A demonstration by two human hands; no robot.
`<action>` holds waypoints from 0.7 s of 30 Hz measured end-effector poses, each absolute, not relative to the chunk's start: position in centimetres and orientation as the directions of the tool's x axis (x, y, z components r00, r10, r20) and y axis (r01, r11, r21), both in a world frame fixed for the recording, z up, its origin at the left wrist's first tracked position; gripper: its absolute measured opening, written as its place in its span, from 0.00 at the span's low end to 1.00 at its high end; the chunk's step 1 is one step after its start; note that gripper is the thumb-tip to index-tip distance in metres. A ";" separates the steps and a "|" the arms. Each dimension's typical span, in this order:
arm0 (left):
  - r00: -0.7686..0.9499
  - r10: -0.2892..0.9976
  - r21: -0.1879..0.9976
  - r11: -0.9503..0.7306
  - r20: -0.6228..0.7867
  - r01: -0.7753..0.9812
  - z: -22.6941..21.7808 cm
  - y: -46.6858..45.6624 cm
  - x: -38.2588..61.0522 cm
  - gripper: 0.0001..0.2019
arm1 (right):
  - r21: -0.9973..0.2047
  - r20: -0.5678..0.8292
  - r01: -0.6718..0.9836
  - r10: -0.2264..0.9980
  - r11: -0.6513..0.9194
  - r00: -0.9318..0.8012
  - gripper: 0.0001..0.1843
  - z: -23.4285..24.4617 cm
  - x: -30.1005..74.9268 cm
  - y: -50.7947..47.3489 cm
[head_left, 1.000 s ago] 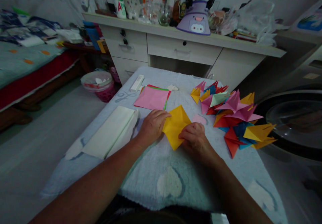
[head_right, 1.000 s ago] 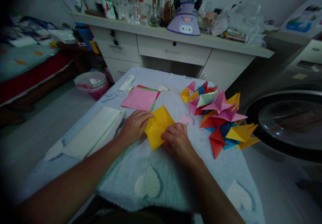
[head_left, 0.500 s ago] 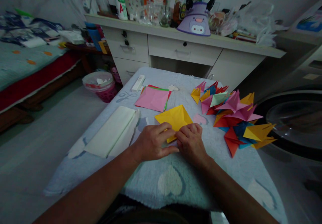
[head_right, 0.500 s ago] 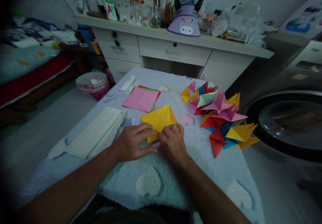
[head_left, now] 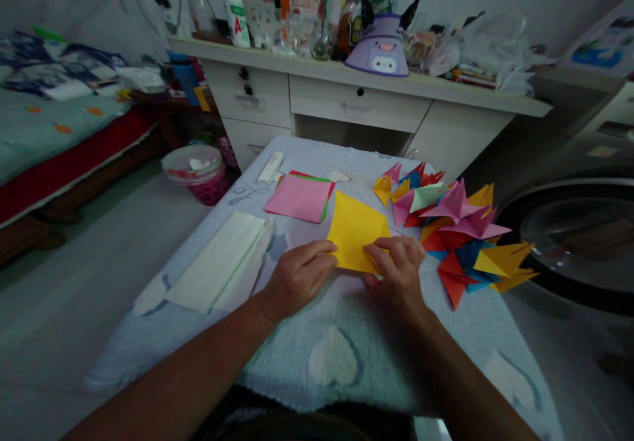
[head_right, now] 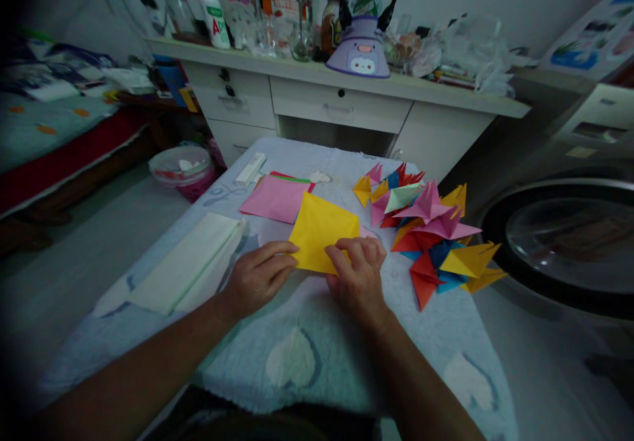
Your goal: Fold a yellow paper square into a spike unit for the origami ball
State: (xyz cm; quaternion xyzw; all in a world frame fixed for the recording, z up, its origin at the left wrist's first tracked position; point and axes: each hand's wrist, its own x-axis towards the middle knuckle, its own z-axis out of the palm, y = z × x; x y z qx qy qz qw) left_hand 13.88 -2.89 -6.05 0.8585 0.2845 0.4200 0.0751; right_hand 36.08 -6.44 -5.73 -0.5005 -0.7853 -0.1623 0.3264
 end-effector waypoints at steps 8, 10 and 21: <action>0.480 0.748 0.677 -0.643 0.458 0.357 -5.9 -0.9 13.8 0.07 | -0.122 0.550 0.858 0.753 0.499 -0.360 0.19 -5.7 38.1 -5.5; 0.531 0.750 0.694 -0.622 0.395 0.362 -6.1 -0.6 13.8 0.07 | -0.139 0.519 0.842 0.762 0.522 -0.387 0.15 -6.0 38.1 -5.3; 0.622 0.753 0.514 -0.629 0.216 0.583 -6.8 -0.2 12.9 0.05 | -0.349 0.305 0.764 0.837 0.542 -0.454 0.08 -6.1 37.9 -5.2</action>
